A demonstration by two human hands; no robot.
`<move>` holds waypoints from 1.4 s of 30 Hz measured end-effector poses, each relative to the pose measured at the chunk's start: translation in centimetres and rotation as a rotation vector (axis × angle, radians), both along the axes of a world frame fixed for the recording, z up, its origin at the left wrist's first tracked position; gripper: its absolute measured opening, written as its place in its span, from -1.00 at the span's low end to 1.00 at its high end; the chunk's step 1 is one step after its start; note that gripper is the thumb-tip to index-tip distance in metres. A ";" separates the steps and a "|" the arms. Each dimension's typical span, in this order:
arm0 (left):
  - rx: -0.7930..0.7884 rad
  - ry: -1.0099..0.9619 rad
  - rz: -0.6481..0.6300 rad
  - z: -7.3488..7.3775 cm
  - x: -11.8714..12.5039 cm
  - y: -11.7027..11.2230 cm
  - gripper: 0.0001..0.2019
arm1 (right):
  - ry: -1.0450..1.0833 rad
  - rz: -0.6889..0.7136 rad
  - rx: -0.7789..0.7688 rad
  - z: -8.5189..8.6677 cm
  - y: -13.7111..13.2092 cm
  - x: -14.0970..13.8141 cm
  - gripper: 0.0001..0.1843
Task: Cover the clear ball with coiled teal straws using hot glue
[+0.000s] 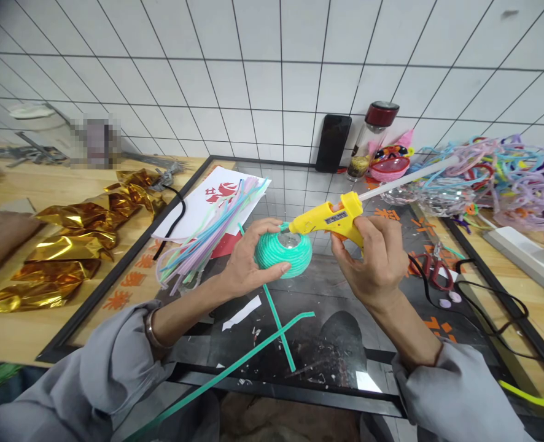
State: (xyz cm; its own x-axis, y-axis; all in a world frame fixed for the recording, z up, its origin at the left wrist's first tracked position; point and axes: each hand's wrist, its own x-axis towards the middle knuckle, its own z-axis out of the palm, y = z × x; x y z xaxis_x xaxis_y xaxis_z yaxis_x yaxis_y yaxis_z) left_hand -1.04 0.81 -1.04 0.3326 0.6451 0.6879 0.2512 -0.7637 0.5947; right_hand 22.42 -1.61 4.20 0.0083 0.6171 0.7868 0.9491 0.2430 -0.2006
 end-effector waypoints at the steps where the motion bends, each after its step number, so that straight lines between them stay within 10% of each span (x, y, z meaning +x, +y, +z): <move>1: 0.002 -0.003 -0.001 0.0 0.0 0.0 -0.45 | 0.004 0.002 -0.006 0.1 0.0 0.0 -0.78; 15: -0.007 -0.015 -0.005 0.1 0.1 -0.1 -0.46 | -0.133 0.062 0.228 -0.4 0.2 0.6 -0.82; 42: -0.007 -0.014 -0.001 -0.1 0.1 0.0 -0.46 | -0.105 0.033 0.117 -0.1 -0.2 0.4 -0.83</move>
